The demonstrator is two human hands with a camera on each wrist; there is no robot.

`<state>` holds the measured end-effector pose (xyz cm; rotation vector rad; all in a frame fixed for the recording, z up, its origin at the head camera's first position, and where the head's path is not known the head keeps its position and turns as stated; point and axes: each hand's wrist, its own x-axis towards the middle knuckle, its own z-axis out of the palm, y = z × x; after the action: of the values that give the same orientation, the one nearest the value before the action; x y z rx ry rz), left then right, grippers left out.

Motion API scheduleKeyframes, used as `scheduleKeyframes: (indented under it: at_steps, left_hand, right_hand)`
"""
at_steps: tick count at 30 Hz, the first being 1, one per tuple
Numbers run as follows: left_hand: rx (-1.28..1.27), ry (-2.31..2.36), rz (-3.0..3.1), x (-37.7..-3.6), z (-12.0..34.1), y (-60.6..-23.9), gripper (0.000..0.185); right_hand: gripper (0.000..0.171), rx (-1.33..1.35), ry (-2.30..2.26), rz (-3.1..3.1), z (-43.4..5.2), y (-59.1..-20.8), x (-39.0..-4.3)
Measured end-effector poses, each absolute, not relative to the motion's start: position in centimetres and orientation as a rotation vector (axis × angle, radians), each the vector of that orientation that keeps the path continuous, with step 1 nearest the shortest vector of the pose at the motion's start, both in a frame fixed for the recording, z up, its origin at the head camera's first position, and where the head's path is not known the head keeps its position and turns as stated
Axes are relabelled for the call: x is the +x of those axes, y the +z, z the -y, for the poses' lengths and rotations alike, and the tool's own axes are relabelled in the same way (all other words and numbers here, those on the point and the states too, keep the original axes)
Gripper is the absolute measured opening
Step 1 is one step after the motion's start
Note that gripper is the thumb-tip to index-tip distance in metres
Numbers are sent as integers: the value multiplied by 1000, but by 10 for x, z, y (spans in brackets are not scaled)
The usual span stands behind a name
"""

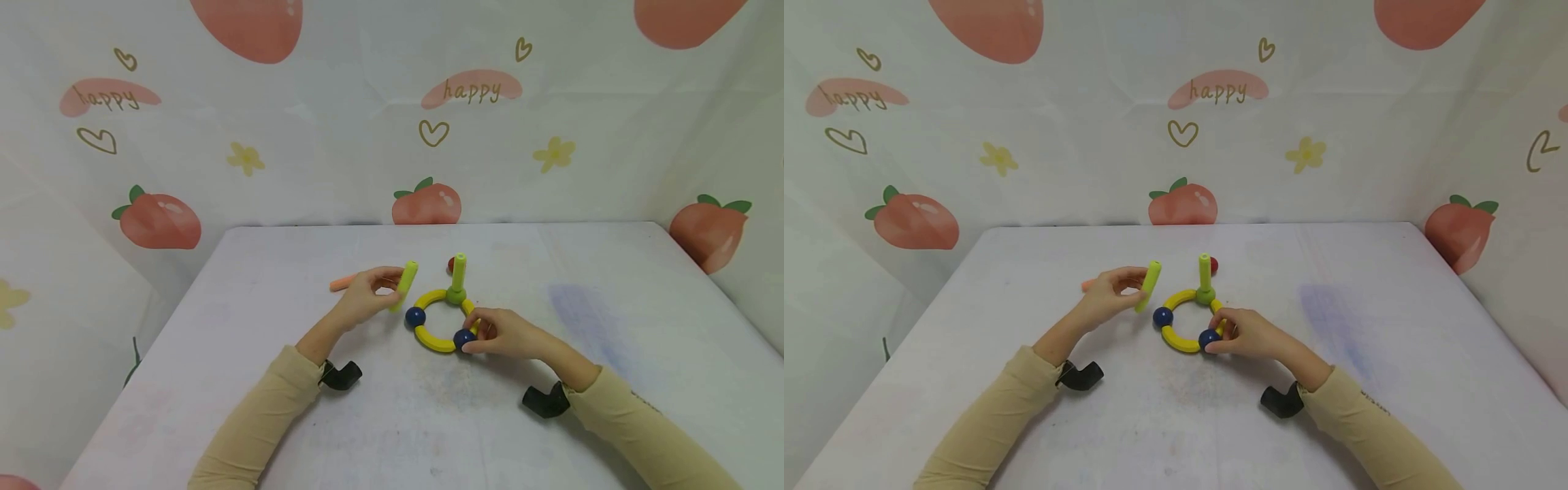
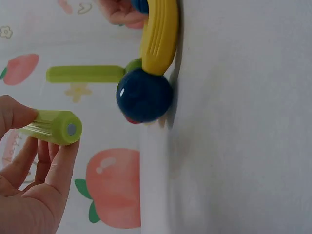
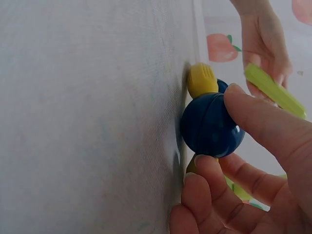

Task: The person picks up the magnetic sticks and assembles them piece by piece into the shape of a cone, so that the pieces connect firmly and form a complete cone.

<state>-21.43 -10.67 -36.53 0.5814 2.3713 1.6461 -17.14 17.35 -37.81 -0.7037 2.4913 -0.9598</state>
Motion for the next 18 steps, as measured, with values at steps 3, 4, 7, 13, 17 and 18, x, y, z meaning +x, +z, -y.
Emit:
scheduleKeyframes:
  at_steps: [3,4,7,13,17,18]
  left_hand:
    - [574,1693,-2338,-213,102,-367,42]
    - [571,1710,-2325,-212,101,-367,42]
    - [575,1750,-2297,-212,98,-368,41]
    - [586,1787,-2250,-210,93,-370,41]
    - [618,1810,-2216,-209,91,-371,41]
    - [622,1809,-2216,-209,91,-372,41]
  right_hand:
    - [34,-707,-956,-2498,-173,-379,-171]
    - [34,-709,-957,-2498,-173,-379,-171]
    - [33,-719,-957,-2498,-172,-379,-171]
    - [33,-734,-954,-2500,-172,-378,-170]
    - [33,-735,-944,-2505,-172,-378,-171]
    - [33,-735,-942,-2505,-172,-378,-171]
